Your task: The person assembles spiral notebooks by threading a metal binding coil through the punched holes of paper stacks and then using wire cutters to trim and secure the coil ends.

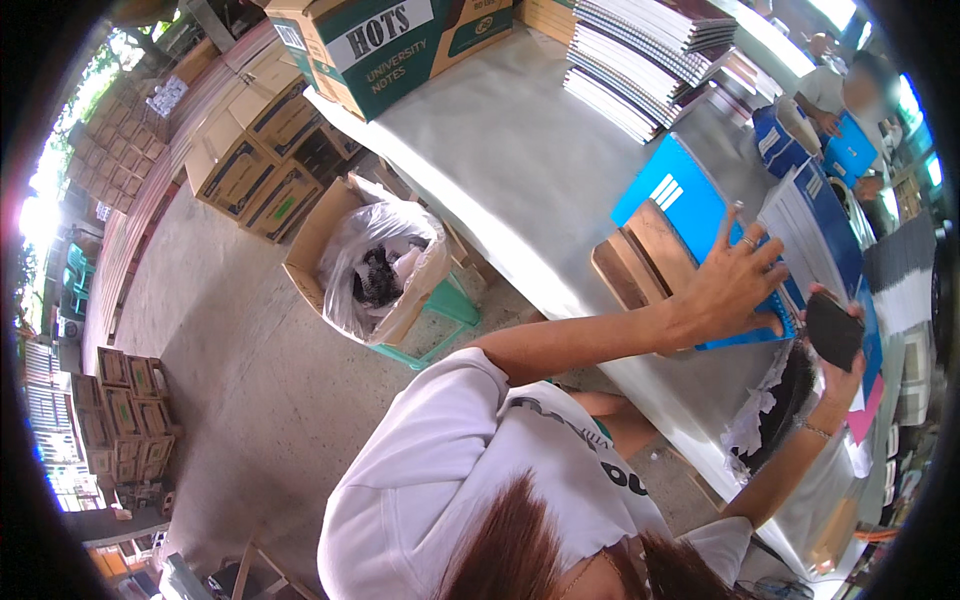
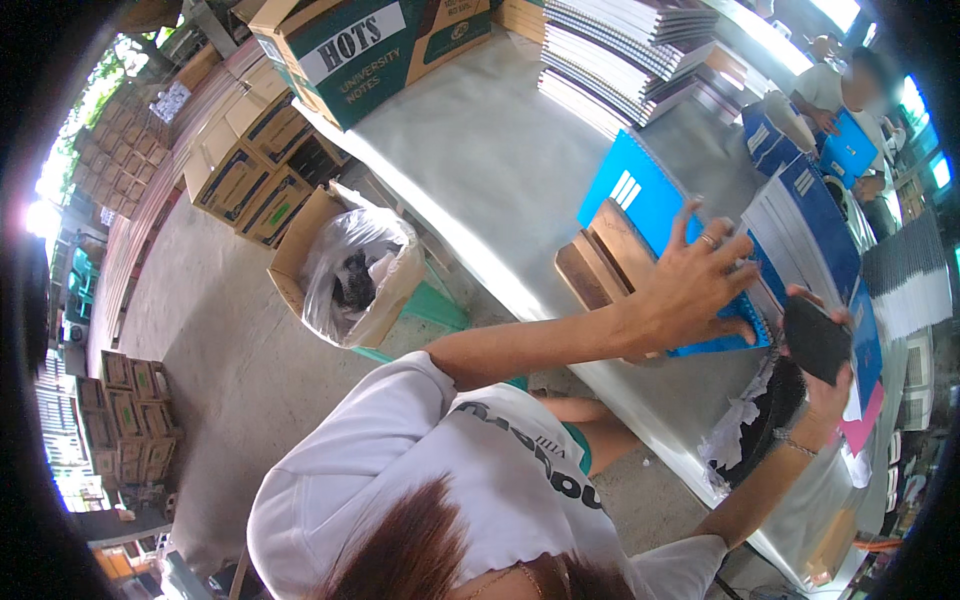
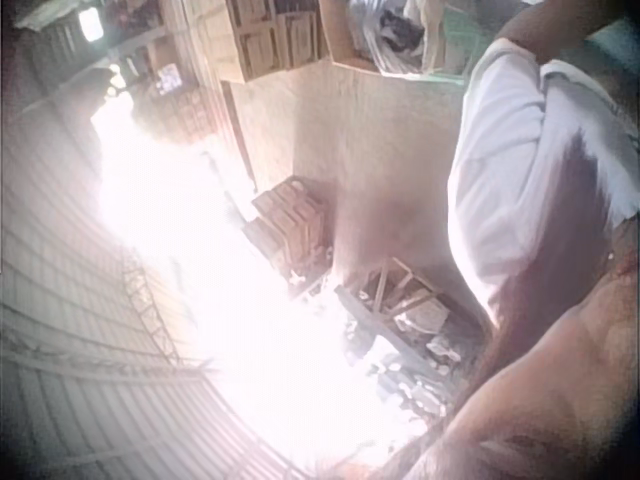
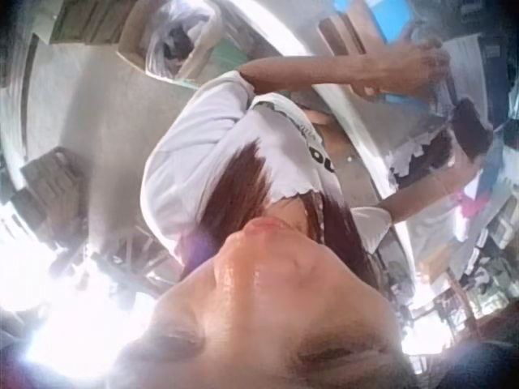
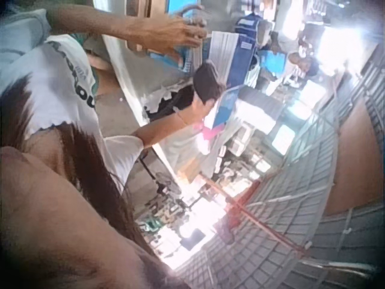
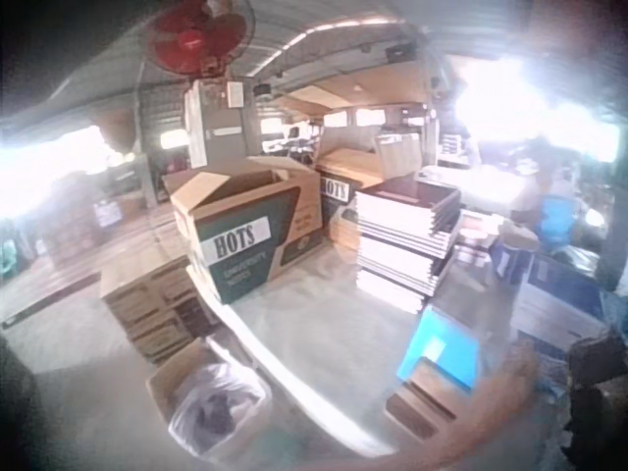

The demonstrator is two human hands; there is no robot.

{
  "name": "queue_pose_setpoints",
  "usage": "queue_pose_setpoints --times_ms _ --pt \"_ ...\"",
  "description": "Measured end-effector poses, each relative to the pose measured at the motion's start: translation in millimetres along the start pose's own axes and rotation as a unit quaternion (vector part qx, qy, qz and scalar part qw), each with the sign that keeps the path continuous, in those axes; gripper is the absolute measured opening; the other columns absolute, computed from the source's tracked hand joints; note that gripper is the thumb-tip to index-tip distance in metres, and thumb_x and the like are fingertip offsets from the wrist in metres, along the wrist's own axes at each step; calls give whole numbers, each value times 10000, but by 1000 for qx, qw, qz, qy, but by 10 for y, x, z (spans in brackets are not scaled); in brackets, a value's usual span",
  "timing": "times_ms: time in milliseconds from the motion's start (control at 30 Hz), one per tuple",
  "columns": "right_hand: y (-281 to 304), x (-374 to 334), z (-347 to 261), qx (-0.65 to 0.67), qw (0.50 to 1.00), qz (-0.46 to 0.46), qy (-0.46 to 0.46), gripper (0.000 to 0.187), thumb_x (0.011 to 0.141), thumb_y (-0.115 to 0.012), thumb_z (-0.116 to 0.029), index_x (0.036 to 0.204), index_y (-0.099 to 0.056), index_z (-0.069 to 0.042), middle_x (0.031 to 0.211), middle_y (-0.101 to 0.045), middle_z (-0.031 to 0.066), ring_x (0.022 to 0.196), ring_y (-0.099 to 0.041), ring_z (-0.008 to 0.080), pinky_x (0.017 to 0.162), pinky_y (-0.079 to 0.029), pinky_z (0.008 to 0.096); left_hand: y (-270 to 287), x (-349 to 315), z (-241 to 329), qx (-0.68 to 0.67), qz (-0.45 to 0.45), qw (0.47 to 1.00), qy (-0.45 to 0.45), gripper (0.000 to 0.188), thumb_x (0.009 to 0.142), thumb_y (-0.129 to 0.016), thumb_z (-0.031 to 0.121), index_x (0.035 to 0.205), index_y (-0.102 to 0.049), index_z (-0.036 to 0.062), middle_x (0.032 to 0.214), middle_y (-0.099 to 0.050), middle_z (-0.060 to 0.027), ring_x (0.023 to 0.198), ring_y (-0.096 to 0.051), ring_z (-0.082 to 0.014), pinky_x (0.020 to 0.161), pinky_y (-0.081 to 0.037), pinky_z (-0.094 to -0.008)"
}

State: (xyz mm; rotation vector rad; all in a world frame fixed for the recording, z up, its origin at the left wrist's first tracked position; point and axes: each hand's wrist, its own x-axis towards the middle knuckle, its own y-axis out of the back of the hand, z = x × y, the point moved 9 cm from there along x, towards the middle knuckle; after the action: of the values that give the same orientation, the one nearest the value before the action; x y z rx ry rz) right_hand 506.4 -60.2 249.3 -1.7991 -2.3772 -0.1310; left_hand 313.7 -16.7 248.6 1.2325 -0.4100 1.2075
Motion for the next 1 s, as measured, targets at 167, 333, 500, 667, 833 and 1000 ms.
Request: queue_pose_setpoints --times_ms 167,333,500,667,833,1000 --pt "-355 111 -198 -172 981 -78 -53 682 695 -803 -494 1205 -606 -87 1398 -391 272 1172 -517 276 1007 -387 359 -1 -31 -93 -38 -20 998 51 567 607 -783 527 989 -688 119 1105 -571 -34 1209 -455 -276 1081 -39 -750" --pt "-452 192 -238 -226 966 -23 -124 739 706 -801 -471 1241 -571 -15 1359 -477 200 1175 -526 222 1004 -391 327 -43 -19 -161 -64 -33 996 52 541 580 -801 491 960 -694 121 1076 -597 -23 1203 -462 -264 1068 -11 -770" --pt "-54 139 147 -288 939 36 -185 685 759 -766 -444 1237 -572 8 1307 -535 200 1171 -544 243 991 -414 326 -64 -35 -163 -72 -50 995 45 525 560 -813 463 946 -693 129 1051 -600 -22 1183 -471 -252 1066 -14 -776" --pt "-458 134 -24 -170 976 -46 -129 700 729 -799 -422 1220 -590 30 1302 -546 192 1134 -572 243 980 -424 334 -41 -81 -84 -69 -27 996 47 532 509 -822 461 897 -681 126 982 -586 -10 1137 -486 -243 1071 -17 -774" --pt "-464 156 -40 -149 980 -62 -115 582 753 -761 -314 1202 -609 24 1256 -590 159 1154 -569 232 974 -433 339 0 -52 -102 -64 -21 996 52 522 504 -825 456 889 -684 133 982 -590 -4 1140 -486 -232 1076 -17 -767" --pt "-60 206 353 -251 951 39 -177 455 768 -706 -165 1156 -602 49 1231 -599 167 1129 -583 241 971 -442 343 -48 -102 -160 -80 -55 993 70 496 516 -829 447 884 -684 148 966 -590 11 1128 -490 -224 1078 -18 -762"
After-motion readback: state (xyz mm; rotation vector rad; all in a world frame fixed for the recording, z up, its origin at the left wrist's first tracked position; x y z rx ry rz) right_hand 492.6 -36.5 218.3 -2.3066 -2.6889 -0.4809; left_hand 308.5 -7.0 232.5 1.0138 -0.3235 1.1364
